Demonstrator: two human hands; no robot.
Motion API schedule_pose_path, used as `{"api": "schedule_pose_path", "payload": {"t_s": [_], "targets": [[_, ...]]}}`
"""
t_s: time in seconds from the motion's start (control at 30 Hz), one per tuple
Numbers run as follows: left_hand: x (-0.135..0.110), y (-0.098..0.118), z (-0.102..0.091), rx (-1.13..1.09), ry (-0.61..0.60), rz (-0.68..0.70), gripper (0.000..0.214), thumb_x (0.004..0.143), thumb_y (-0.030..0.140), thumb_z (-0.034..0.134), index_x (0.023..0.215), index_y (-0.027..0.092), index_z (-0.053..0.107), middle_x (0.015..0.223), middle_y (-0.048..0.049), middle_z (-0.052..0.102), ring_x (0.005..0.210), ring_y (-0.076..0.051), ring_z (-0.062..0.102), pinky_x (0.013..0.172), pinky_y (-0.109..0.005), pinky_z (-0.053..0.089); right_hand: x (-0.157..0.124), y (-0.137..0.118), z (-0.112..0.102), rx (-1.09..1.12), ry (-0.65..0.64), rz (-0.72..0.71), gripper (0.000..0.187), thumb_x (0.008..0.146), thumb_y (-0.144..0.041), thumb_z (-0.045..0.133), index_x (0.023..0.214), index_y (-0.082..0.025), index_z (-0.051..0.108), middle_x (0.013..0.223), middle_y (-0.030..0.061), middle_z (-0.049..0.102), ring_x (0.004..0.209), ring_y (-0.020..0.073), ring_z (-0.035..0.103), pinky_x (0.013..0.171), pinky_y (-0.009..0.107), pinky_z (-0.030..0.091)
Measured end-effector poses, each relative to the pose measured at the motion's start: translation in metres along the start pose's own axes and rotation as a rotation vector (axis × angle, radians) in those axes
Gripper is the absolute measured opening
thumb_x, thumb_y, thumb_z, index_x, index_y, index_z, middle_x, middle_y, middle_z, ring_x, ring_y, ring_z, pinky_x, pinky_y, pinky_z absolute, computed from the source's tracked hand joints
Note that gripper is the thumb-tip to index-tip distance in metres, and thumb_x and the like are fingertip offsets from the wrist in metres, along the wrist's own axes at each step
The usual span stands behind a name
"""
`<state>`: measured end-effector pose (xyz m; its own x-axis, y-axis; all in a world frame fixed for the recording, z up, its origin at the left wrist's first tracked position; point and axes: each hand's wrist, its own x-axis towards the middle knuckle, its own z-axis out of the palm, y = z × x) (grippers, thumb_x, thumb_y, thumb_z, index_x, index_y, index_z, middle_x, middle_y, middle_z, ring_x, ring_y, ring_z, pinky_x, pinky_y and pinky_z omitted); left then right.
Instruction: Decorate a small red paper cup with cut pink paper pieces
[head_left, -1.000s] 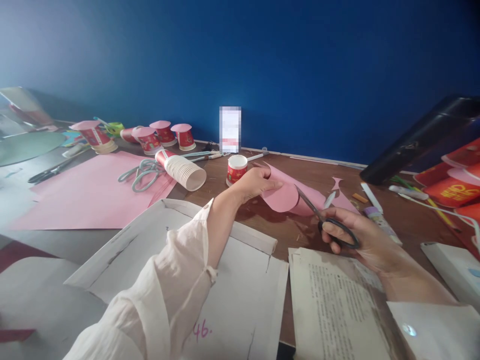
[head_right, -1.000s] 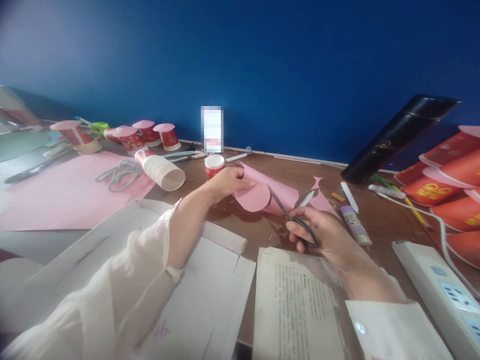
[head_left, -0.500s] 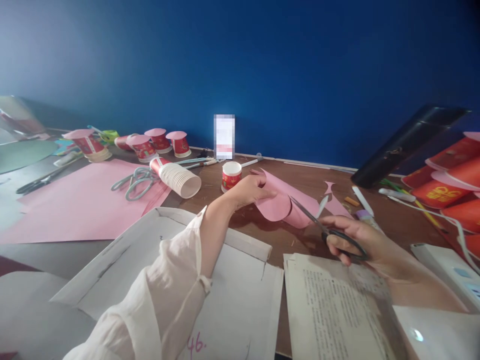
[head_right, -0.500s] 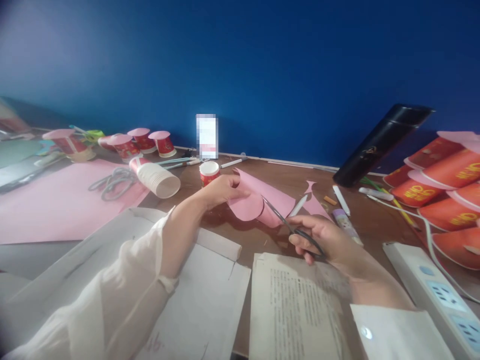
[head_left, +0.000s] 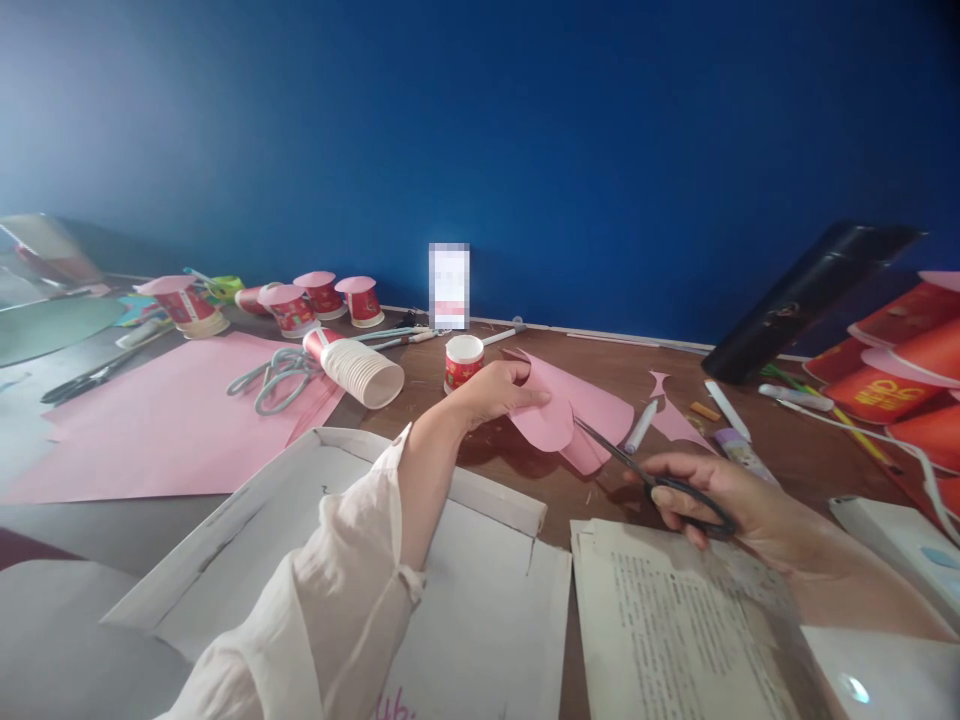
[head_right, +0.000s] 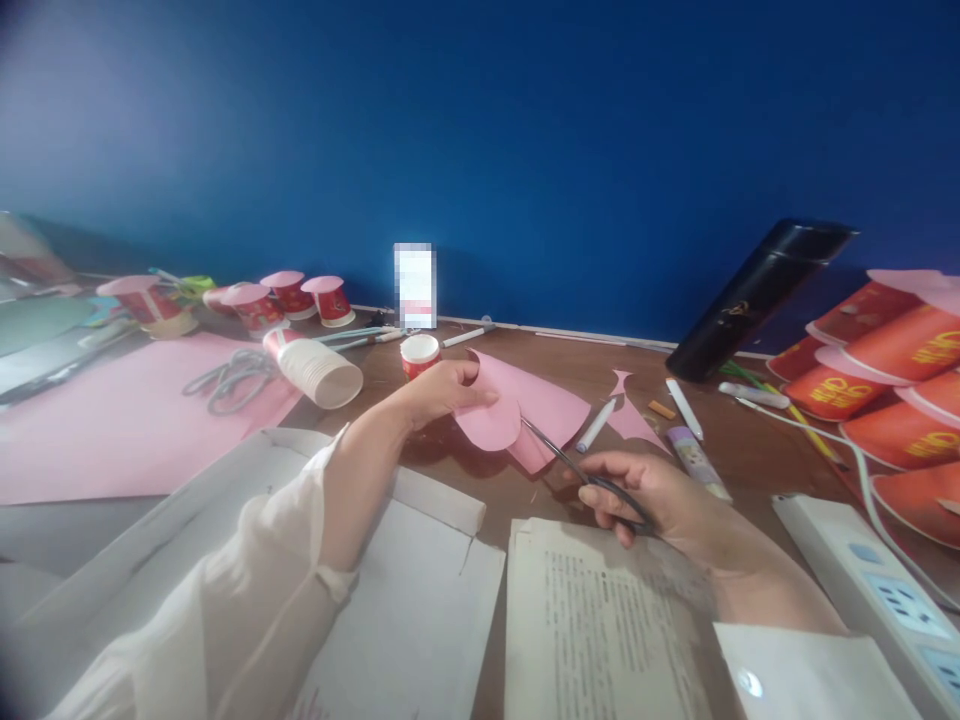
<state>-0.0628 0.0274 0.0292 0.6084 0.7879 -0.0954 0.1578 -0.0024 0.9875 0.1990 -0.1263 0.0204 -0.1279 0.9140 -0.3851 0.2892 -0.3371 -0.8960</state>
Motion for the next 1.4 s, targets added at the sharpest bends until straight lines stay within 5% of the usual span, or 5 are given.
{"api": "schedule_pose_path", "payload": {"t_s": [0.5, 0.93, 1.4], "targets": [[-0.002, 0.003, 0.003, -0.044, -0.112, -0.025, 0.028, 0.071, 0.024, 0.082, 0.096, 0.014, 0.074, 0.096, -0.0079, 0.075, 0.088, -0.019, 0.068, 0.08, -0.031, 0.051, 0.0, 0.001, 0.0, 0.023, -0.038, -0.024, 0.051, 0.081, -0.056, 0.075, 0.112, -0.015, 0.073, 0.074, 0.0043, 0.067, 0.057, 0.0105, 0.056, 0.051, 0.023, 0.039], [-0.002, 0.003, 0.007, -0.08, -0.167, 0.014, 0.027, 0.067, 0.025, 0.086, 0.091, 0.016, 0.076, 0.091, -0.0077, 0.075, 0.083, -0.019, 0.069, 0.076, -0.03, 0.053, 0.006, 0.005, 0.008, 0.142, 0.017, -0.039, 0.076, 0.074, -0.052, 0.082, 0.139, -0.02, 0.058, 0.072, 0.0024, 0.068, 0.055, 0.013, 0.057, 0.053, 0.027, 0.044], [-0.005, 0.008, 0.012, 0.009, -0.17, -0.011, 0.027, 0.074, 0.027, 0.08, 0.099, 0.016, 0.075, 0.106, -0.0128, 0.075, 0.089, -0.021, 0.071, 0.078, -0.033, 0.054, 0.006, 0.001, 0.012, 0.055, 0.047, -0.09, 0.055, 0.074, -0.055, 0.08, 0.114, -0.018, 0.076, 0.073, 0.0029, 0.065, 0.057, 0.0114, 0.055, 0.052, 0.025, 0.042]]}}
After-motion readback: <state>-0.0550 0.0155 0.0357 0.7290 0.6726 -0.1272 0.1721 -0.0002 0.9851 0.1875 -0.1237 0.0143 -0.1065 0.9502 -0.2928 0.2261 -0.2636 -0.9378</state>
